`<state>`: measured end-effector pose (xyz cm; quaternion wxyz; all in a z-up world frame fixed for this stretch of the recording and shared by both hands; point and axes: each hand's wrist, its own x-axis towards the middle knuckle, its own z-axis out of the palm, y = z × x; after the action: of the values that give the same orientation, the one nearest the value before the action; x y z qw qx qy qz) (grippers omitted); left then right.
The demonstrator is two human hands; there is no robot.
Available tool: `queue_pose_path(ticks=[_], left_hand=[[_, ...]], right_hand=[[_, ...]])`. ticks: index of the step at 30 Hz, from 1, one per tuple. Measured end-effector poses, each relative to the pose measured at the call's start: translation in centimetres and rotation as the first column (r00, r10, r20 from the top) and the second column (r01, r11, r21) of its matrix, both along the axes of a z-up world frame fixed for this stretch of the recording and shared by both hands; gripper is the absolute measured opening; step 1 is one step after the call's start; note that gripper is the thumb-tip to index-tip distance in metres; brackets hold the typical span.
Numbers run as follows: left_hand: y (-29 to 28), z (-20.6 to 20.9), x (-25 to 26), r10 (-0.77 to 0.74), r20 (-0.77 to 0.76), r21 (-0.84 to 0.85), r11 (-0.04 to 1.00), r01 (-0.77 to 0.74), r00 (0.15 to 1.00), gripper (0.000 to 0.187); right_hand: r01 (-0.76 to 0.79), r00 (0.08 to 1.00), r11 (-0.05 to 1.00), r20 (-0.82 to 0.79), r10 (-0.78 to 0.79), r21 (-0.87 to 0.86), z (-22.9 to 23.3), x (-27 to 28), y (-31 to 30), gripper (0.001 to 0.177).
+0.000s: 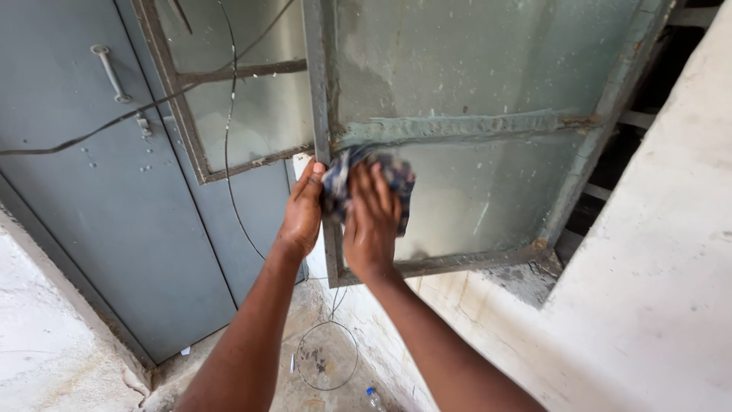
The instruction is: Cleaning a glass window pane with a damp checkered cloth.
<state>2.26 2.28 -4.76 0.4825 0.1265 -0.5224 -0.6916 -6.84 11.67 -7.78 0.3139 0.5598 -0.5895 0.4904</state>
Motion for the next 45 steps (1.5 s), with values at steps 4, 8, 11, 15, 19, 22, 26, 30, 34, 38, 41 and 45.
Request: queue_pose_path(ticks=[4,8,11,15,19,22,26,30,34,38,41,45], left_hand=[[0.1,-0.3,0.5,0.007,0.041,-0.044,0.999,-0.005,0.999,0.059],[1.1,0.9,1.1,0.010,0.093,-0.216,0.976,0.010,0.996,0.058],[0.5,1.1,1.2,0.024,0.147,-0.249,0.968,0.014,0.989,0.057],[-0.6,0.4,1.9,-0.066,0.144,-0.245,0.964,0.100,0.987,0.056],[-1.3,-0.5,2.2,-0.115,0.143,-0.188,0.972,0.141,0.983,0.057],[-1.2,-0.8,2.1,-0.149,0.081,-0.158,0.974,0.160,0.985,0.058],[0.4,-0.2,2.2,-0.141,0.067,-0.013,0.990,0.142,0.988,0.064],[1.1,-1.1,2.0,-0.045,0.124,-0.052,0.997,0.052,0.991,0.072],[2.0,-1.8,1.3,0.046,0.195,-0.009,0.999,-0.045,0.980,0.079],[3.2,-1.8,1.7,0.099,0.289,0.007,0.994,-0.105,0.952,0.087],[3.7,-1.3,2.0,0.084,0.272,-0.020,0.996,-0.082,0.958,0.088],[2.4,-2.3,1.7,0.129,0.279,-0.076,0.991,-0.112,0.952,0.085]], right_hand=[[-0.053,0.997,0.994,-0.053,0.058,0.097,-7.4,1.5,0.5,0.046],[-0.111,0.994,0.973,0.038,0.106,0.204,-12.3,2.2,2.4,0.041],[-0.186,0.971,0.966,0.185,0.152,0.180,-11.5,2.2,1.6,0.036],[-0.150,0.936,0.984,0.306,0.174,-0.100,-5.0,2.6,-0.1,0.027],[-0.129,0.922,0.946,0.314,0.224,-0.296,3.2,3.3,-0.8,0.030],[-0.024,0.968,0.972,0.237,0.081,-0.233,2.9,3.7,-0.9,0.031],[-0.097,0.986,0.989,0.122,0.111,-0.115,-3.7,4.1,-0.3,0.033],[-0.178,0.982,0.981,0.070,0.173,0.072,-11.1,3.3,2.3,0.036],[-0.232,0.972,0.948,0.005,0.237,0.219,-11.4,1.1,3.2,0.037],[-0.303,0.945,0.942,0.170,0.278,0.142,-7.6,0.5,2.1,0.032],[-0.328,0.930,0.944,0.187,0.317,0.027,-3.5,0.2,1.7,0.031],[-0.339,0.911,0.934,0.208,0.355,-0.113,-0.2,0.5,1.4,0.033]])
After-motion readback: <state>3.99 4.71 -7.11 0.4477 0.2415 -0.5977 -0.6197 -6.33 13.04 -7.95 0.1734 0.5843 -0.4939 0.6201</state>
